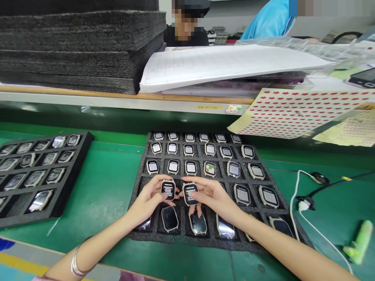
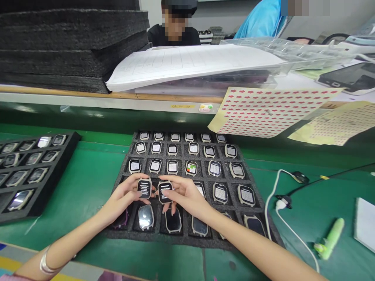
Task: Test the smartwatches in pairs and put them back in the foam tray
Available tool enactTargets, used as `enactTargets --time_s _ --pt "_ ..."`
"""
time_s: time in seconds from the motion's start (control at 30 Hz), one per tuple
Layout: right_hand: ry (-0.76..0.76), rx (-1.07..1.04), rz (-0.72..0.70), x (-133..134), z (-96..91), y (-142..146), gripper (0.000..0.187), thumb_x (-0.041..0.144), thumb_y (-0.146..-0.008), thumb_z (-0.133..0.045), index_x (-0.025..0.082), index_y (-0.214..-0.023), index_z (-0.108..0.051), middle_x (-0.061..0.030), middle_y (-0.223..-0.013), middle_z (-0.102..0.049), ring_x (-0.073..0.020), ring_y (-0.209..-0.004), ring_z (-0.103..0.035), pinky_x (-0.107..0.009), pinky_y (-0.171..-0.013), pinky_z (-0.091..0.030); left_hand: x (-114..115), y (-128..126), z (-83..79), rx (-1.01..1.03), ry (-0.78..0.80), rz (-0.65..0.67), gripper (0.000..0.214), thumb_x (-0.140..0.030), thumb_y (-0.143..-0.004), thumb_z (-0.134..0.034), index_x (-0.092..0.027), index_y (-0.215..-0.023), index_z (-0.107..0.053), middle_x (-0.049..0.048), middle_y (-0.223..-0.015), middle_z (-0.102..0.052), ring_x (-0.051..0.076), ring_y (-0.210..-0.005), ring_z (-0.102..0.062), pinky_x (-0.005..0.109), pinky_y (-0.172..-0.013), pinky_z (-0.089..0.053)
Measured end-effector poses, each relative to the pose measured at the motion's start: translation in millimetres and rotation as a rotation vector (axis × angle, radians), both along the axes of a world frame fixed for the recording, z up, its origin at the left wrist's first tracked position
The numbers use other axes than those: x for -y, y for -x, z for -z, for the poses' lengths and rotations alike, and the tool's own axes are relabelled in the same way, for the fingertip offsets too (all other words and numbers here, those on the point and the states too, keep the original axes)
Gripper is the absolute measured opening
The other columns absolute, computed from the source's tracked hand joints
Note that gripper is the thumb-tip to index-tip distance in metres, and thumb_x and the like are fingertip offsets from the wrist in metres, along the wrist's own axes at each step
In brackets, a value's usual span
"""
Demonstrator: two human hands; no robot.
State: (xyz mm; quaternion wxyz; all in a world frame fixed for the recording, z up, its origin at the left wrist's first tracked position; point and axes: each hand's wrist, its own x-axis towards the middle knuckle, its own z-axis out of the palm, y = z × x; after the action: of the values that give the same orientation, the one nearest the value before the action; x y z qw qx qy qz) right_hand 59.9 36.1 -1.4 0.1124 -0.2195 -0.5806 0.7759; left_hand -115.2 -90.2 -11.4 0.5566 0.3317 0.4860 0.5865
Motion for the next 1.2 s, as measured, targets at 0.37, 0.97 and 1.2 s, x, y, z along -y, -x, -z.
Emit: enactTargets --time_s 0.37,0.97,1.2 --pt "-0.329 0.056 -0.116 5 -0.6 2 0.066 0.017 -0.080 -0.065 0.022 -0.138 -0.034 -0.0011 -0.086 -0.064 -0.0158 -0.069 -0.064 -0.030 -0.062 -0.057 2 15 -17.3 -0.002 -0.031 -0.130 0.049 -0.011 -0.078 -0.058 -0.022 -0.124 -0.044 0.0064 -0.103 -0.066 0.023 -0.096 -0.064 0.036 -0.081 -0.055" --pt "-1.347 0.118 -0.281 18 -5.2 17 0.027 0.025 -0.088 -0.059 0.014 -0.113 -0.055 -0.0111 -0.106 -0.056 -0.0261 -0.097 -0.049 -0.042 -0.084 -0.046 -1 20 -18.4 -0.053 -0.044 -0.074 0.030 -0.026 -0.084 -0.064 -0.016 -0.110 -0.051 0.0086 -0.097 -0.068 0.021 -0.086 -0.068 0.028 -0.066 -0.057" --pt "-1.496 0.168 -0.459 45 -2.6 13 0.016 0.018 -0.091 -0.052 0.012 -0.103 -0.061 -0.0123 -0.098 -0.057 -0.0266 -0.090 -0.051 -0.042 -0.078 -0.050 1 20 -19.7 -0.066 -0.033 -0.086 0.028 -0.027 -0.086 -0.061 -0.016 -0.110 -0.051 0.0091 -0.096 -0.068 0.022 -0.085 -0.068 0.029 -0.067 -0.057"
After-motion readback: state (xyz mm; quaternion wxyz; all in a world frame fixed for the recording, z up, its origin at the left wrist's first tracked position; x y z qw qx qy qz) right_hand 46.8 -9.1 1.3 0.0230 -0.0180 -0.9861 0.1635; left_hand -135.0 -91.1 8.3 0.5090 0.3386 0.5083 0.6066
